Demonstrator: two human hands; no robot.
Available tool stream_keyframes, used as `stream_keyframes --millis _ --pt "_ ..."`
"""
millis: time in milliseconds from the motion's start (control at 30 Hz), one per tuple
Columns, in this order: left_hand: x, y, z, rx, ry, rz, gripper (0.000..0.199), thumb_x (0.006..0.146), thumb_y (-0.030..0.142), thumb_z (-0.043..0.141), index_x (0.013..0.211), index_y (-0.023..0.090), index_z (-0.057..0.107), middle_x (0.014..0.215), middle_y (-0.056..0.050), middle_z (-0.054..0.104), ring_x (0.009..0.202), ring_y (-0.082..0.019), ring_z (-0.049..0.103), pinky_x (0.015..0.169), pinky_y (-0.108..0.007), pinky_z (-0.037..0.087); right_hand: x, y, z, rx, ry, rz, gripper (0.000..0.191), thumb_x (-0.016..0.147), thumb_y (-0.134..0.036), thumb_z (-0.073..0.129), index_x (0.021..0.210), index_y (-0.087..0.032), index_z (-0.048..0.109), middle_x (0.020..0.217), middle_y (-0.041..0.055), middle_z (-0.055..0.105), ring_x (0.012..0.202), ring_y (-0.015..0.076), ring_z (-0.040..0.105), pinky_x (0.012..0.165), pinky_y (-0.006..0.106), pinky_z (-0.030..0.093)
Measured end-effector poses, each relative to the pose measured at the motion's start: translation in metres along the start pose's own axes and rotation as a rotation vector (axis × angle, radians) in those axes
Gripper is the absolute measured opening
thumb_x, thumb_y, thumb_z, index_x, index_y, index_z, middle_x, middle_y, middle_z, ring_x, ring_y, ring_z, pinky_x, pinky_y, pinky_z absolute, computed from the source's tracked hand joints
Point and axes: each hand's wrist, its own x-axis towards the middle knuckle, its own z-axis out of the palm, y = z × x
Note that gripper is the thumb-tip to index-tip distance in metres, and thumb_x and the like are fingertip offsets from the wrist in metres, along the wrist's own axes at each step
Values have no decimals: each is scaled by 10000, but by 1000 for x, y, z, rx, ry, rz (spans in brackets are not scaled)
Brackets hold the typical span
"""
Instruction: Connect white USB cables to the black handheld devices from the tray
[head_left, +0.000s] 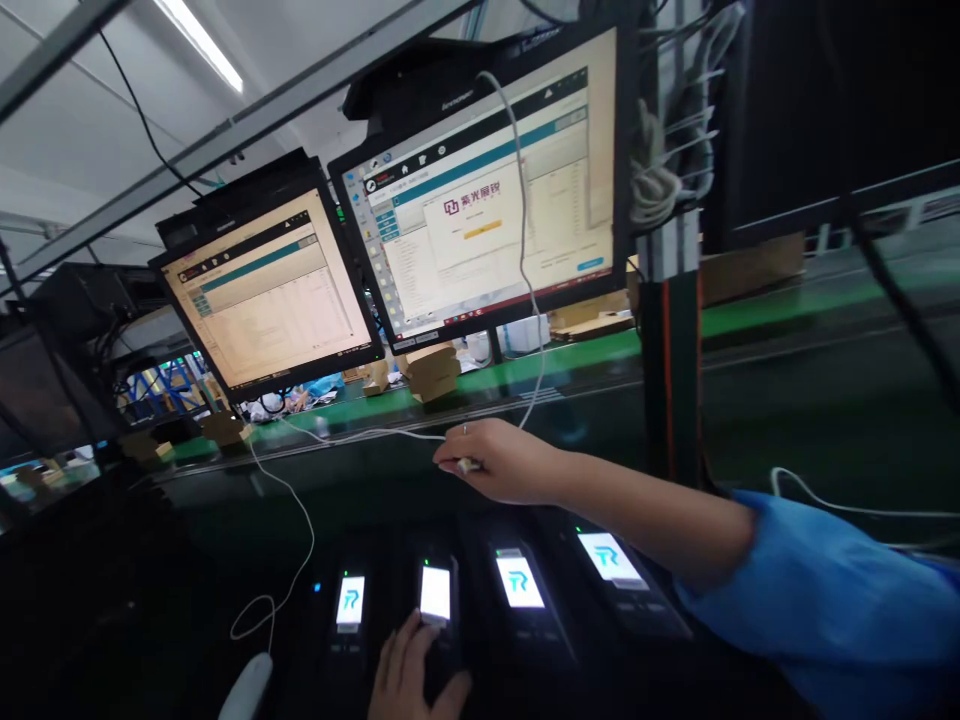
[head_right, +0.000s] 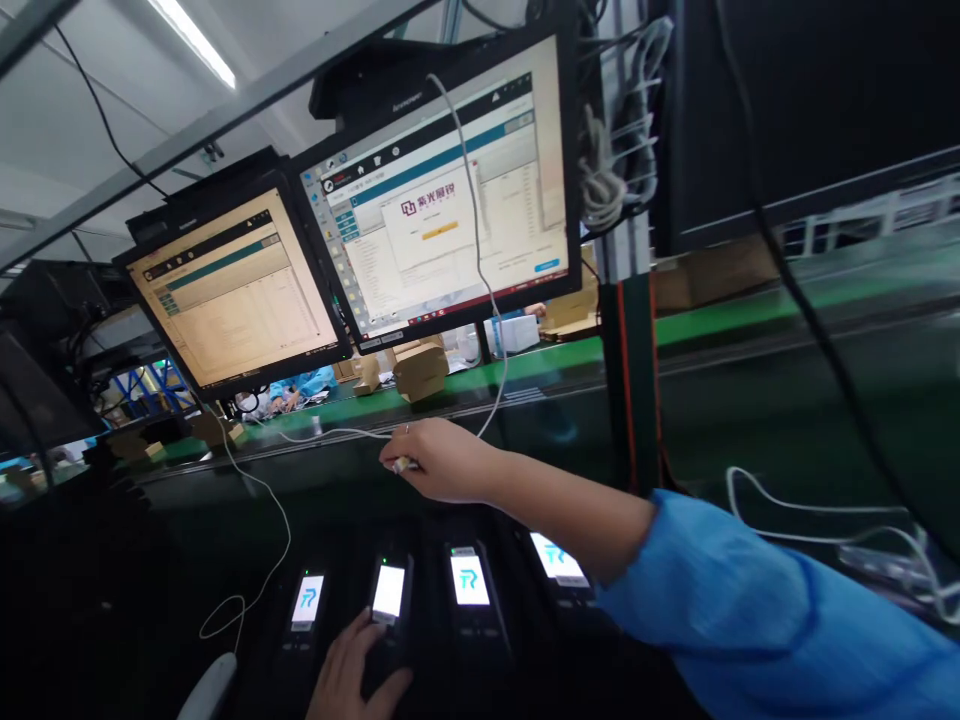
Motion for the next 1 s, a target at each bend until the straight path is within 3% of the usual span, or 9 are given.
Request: stream_keyframes --millis 67,167,333,400,467,533,700,867,1000 --pt "2 -1 12 21 46 -48 433 813 405 645 1237 324 611 1387 -64 564 1292 -338 497 1074 -527 463 -4 1 -6 -1 9 -2 247 766 -42 505 869 -179 683 767 31 631 702 162 579 646 266 405" --pt "20 7 10 18 -27 8 497 809 352 652 1296 307 565 1407 -61 543 1347 -329 431 1137 -554 379 -9 0 -6 -6 8 -20 245 763 -45 483 841 -180 672 741 29 609 688 159 567 627 259 393" --pt "65 30 -48 9 -327 160 292 799 369 674 1080 294 690 1437 -39 515 1403 -314 343 1169 -549 298 -13 8 1 -43 -17 -61 261 738 -37 468 821 -185 667 728 34 607 692 170 571 606 262 380" --pt "86 36 -68 15 -335 204 344 720 370 752 1040 258 693 1471 -44 471 1425 -328 287 1177 -535 273 -12 13 2 -56 0 -79 270 767 -49 456 849 -181 677 731 42 615 696 178 578 609 272 387" --pt "110 37 -73 1 -311 177 441 693 330 769 1103 217 654 1487 -66 441 1423 -314 287 1175 -499 282 -11 18 0 -69 29 -85 276 802 -68 440 872 -178 684 745 52 626 697 182 580 613 281 394" --pt "139 32 -62 -11 -317 143 418 728 268 720 1127 181 631 1482 -87 437 1392 -287 344 1162 -453 308 -12 22 -3 -87 44 -74 283 814 -75 431 883 -178 685 758 57 632 702 183 577 619 285 402" --pt "220 3 -7 -29 -358 142 319 729 215 706 1036 150 651 1419 -104 463 1272 -251 466 1097 -379 379 -21 28 -11 -113 21 -35 305 749 -33 450 895 -174 677 779 55 627 744 186 561 662 287 427" --pt "281 -14 30 -45 -465 39 321 728 227 751 1018 148 639 1330 -98 534 1217 -275 497 1042 -507 407 -27 37 -8 -112 -16 -8 277 779 -46 484 919 -177 684 794 51 636 744 185 551 675 305 439" --pt "307 -4 45 -180 -471 -67 296 828 303 668 1086 166 619 1290 -90 562 1204 -267 514 1026 -526 414 -26 42 1 -101 -50 25 246 801 -69 518 936 -175 695 828 61 649 770 194 571 678 314 468"
